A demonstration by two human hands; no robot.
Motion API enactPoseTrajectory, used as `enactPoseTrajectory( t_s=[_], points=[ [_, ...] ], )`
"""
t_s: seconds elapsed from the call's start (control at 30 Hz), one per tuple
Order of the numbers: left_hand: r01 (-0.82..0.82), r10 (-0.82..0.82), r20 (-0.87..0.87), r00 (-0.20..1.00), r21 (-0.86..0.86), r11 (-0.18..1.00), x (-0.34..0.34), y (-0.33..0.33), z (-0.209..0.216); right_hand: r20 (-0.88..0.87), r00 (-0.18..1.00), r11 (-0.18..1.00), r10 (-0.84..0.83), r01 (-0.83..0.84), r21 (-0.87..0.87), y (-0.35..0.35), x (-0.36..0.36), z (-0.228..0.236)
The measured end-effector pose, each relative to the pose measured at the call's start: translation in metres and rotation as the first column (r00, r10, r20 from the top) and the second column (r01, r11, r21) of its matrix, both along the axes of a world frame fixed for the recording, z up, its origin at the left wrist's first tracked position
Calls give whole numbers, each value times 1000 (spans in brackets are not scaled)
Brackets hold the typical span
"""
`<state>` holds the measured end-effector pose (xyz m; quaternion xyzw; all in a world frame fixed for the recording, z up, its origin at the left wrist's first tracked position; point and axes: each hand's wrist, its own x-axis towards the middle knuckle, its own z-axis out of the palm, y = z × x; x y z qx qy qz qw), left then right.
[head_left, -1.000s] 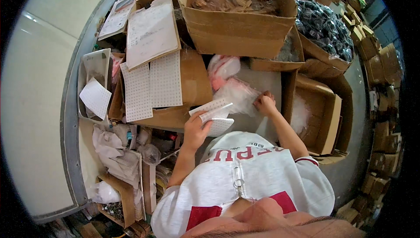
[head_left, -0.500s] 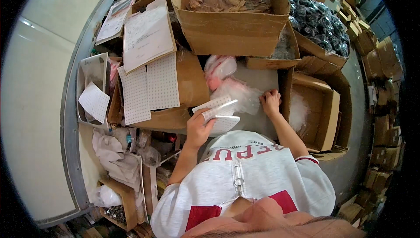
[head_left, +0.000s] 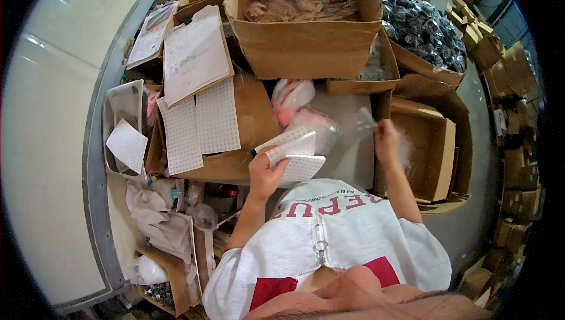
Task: Sort and organize small components into bags and boxes at a warehouse workstation.
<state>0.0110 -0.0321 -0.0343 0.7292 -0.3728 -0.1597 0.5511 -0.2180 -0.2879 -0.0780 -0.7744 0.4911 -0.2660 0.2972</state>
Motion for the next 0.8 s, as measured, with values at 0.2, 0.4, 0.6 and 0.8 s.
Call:
enactPoseTrajectory(
  t_s=[0.2, 0.4, 0.6, 0.8],
  points=[
    [-2, -14, -217, 976, -72, 997, -1, 1, 1, -420, 842, 857, -339, 92, -508, -30, -67, 50],
    [-85, -29, -534, 845, -187, 979, -16, -17, -3, 350, 787, 810, 507, -575, 120, 62, 27, 65],
    [-136, -21, -582, 813, -224, 965, -27, -13, -2, 401, 791, 795, 462, -570, 208, 84, 52, 59],
    [-8, -146, -509, 848, -288, 958, -31, -7, 8, 305, 788, 703, 536, -616, 356, 78, 53, 82]
  ],
)
